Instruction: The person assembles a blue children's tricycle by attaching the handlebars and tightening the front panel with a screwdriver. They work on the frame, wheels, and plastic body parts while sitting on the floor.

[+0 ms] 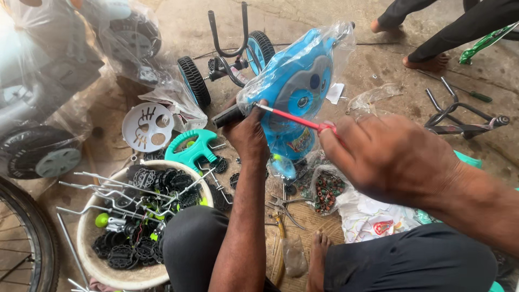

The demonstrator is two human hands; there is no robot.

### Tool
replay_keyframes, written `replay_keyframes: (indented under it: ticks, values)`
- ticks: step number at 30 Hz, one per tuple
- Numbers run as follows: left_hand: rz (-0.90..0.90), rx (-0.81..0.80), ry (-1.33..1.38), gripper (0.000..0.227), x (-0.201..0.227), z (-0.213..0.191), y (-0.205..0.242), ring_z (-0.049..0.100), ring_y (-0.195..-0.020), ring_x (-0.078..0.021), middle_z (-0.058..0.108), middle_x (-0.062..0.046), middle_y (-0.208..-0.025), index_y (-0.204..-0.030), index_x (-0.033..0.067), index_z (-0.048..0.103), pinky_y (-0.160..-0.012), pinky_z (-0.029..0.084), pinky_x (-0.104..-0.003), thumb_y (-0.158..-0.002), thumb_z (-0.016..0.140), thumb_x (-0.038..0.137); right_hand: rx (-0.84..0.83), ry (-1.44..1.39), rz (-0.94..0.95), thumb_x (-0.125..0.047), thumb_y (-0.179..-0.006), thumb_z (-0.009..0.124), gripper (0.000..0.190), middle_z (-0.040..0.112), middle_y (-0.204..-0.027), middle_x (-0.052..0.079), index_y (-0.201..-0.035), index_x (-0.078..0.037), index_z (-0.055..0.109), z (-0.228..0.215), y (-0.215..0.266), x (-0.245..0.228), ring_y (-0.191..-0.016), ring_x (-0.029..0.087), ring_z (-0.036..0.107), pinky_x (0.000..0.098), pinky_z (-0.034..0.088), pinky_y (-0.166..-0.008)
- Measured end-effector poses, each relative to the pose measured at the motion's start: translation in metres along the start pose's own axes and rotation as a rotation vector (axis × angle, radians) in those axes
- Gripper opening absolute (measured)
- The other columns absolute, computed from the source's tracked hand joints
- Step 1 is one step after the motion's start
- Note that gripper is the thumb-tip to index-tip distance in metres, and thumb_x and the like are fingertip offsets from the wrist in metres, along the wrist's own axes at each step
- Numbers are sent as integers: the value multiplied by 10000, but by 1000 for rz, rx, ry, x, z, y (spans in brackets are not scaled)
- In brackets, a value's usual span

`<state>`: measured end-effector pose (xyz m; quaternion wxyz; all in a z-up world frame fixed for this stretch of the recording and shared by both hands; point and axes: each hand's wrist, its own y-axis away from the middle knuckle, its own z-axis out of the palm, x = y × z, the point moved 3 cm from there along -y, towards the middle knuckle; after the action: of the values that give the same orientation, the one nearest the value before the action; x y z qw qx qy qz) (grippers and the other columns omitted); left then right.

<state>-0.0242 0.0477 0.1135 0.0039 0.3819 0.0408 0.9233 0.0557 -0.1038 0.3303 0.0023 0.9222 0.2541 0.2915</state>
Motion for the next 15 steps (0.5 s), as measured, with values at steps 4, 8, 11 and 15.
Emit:
replay_keyframes:
  ticks: [4,8,11,15]
  values:
    - [-4,9,-14,503,-2,-3,3,708,-997,-188,717,-106,-1102,-1248,-13,633,-943,579,-316,-791,842,12,-189,-1101,932,-220,-797,837,380,738,-939,73,-1149,-139,719,31,16,20,-660,142,706,292,608,-582]
    - [19,1,-4,477,-5,1,0,679,-991,-181,695,-95,-1089,-1217,-35,636,-912,560,-306,-793,851,-12,258,-187,217,-224,-905,758,297,746,-978,115,-1120,-22,724,9,13,6,-598,105,615,282,499,-515]
    - [10,42,31,540,-8,-2,0,672,-965,-182,678,-90,-1072,-1209,-6,603,-894,568,-312,-740,871,-32,174,-499,335,-216,-806,776,302,733,-888,118,-1039,-29,728,20,13,11,-645,180,666,337,546,-552]
    - [1,10,19,512,-2,1,-2,675,-973,-176,682,-78,-1081,-1210,2,602,-912,575,-307,-766,853,-33,55,-1124,824,-228,-704,880,436,764,-910,60,-1087,-72,740,36,15,32,-719,133,739,325,589,-625]
